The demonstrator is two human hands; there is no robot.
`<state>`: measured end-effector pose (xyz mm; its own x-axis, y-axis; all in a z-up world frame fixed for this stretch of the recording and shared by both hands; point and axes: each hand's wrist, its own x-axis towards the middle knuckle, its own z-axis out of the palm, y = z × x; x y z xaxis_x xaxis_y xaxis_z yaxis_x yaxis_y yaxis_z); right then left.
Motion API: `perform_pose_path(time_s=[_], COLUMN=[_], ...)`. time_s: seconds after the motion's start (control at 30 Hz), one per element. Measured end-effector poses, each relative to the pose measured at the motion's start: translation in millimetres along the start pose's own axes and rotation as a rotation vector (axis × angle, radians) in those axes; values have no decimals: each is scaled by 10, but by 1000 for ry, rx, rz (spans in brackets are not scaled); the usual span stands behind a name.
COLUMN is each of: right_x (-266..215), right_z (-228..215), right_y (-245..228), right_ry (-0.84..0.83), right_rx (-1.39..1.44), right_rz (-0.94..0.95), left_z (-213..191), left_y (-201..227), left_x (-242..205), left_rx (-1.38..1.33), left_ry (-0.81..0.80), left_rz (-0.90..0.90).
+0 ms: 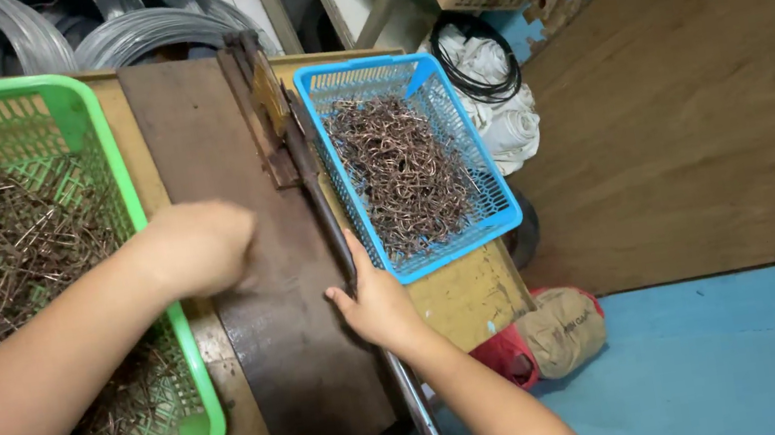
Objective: Process small metal nails using a manual lever-operated tool
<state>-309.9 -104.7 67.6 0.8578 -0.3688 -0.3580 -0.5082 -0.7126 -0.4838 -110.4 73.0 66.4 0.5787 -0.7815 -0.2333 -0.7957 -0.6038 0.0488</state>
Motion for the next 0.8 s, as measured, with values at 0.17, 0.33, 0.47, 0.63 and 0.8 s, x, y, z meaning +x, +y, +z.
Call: perform_pose_path(time_s=[0.17, 0.33, 0.47, 0.63, 0.8], right_x=[117, 146, 71, 55, 9], right_z=[199, 210, 132, 133, 73], right_y=[211, 235, 145, 150, 74], right_ry=[75, 110, 72, 47, -6], right_rx=[-110, -31, 26, -54, -84], right_rz=[-25, -77, -28, 21, 63], left_z=[-1252, -957, -631, -129, 140], left_y=[388, 457, 471, 396, 48], left_x=[-368, -341, -443, -756, -1047], left_rx=[-774, -889, -868, -701, -765], left_ry=[117, 58, -39, -115, -58], left_rz=[173, 147, 10, -266, -595])
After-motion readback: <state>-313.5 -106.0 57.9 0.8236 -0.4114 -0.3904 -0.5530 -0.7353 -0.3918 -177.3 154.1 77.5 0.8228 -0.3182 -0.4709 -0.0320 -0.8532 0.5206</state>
